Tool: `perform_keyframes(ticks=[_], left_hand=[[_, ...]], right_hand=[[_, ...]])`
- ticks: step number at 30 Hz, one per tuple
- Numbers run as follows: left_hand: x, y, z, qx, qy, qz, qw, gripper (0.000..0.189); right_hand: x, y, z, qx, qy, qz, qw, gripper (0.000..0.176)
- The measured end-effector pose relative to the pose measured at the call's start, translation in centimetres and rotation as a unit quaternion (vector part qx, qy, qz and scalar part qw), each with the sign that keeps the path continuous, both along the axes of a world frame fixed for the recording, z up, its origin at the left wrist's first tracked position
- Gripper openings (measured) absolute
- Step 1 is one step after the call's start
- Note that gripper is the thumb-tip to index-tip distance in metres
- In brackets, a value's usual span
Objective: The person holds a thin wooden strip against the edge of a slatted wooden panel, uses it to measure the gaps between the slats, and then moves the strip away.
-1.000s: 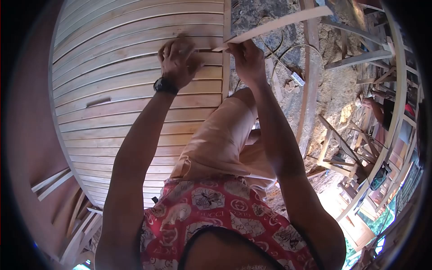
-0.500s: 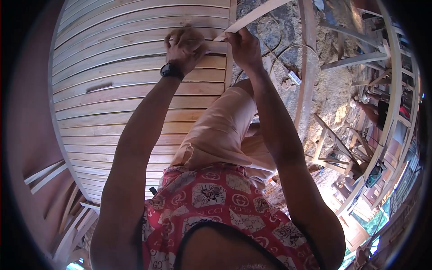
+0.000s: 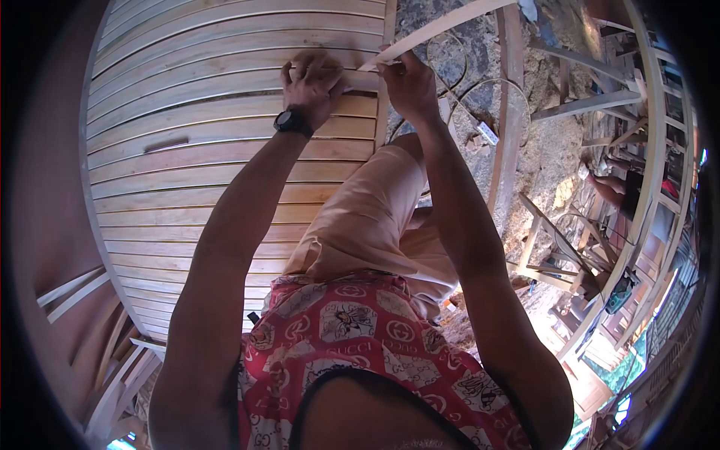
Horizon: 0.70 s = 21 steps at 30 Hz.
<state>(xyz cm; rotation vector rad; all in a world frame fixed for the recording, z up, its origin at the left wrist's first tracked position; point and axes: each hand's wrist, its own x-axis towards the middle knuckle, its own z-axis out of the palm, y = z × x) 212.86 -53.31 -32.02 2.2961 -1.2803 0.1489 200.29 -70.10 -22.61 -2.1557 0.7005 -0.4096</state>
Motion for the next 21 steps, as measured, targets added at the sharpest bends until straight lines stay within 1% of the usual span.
perform_keyframes(ticks=[2,3,5,9,11,12,14,15,17,18,20,21], left_hand=[[-0.5,-0.1,0.4,-0.036,0.006,0.012,0.999,0.032],[-0.7,0.0,0.6,-0.037,0.006,0.011,0.999,0.032],[-1.2,-0.1,1.0,-0.004,0.092,-0.001,0.996,0.022],[-1.9,-0.1,1.2,-0.004,0.085,-0.012,0.996,0.019],[-2.6,0.0,1.7,-0.002,0.043,-0.002,0.999,0.023],[-2.8,0.0,1.9,-0.001,0.041,0.000,0.999,0.023],[-3.0,0.2,2.1,0.028,0.034,-0.002,0.999,0.030],[-3.1,0.5,2.2,0.029,0.034,-0.002,0.999,0.030],[-3.0,0.8,2.5,0.008,0.014,-0.024,1.000,0.036],[-2.9,0.9,2.6,0.008,0.015,-0.022,1.000,0.036],[-2.6,1.2,2.8,0.056,0.035,-0.045,0.997,0.046],[-2.3,1.5,2.9,0.057,0.037,-0.045,0.997,0.046]], right_hand=[[-0.2,0.0,-0.3,0.002,-0.001,0.000,1.000,0.028],[-0.2,0.0,-0.4,0.002,-0.001,0.000,1.000,0.028],[-0.2,-0.1,-0.7,0.011,-0.023,0.003,1.000,0.027],[0.0,-0.5,0.0,0.010,-0.019,0.004,1.000,0.025],[0.1,-0.9,0.5,0.000,-0.014,0.029,0.999,0.022],[0.2,-0.9,0.7,0.001,-0.015,0.030,0.999,0.022],[0.3,-1.1,1.1,-0.022,0.002,0.027,0.999,0.019],[0.2,-1.2,1.3,-0.021,0.002,0.027,0.999,0.019],[0.4,-1.3,2.2,-0.029,0.002,0.043,0.999,0.018],[0.4,-1.5,2.8,-0.029,0.003,0.045,0.999,0.018],[0.4,-1.3,5.3,-0.014,-0.002,0.023,1.000,0.018],[0.2,-1.5,5.6,-0.013,0.000,0.023,1.000,0.018]])
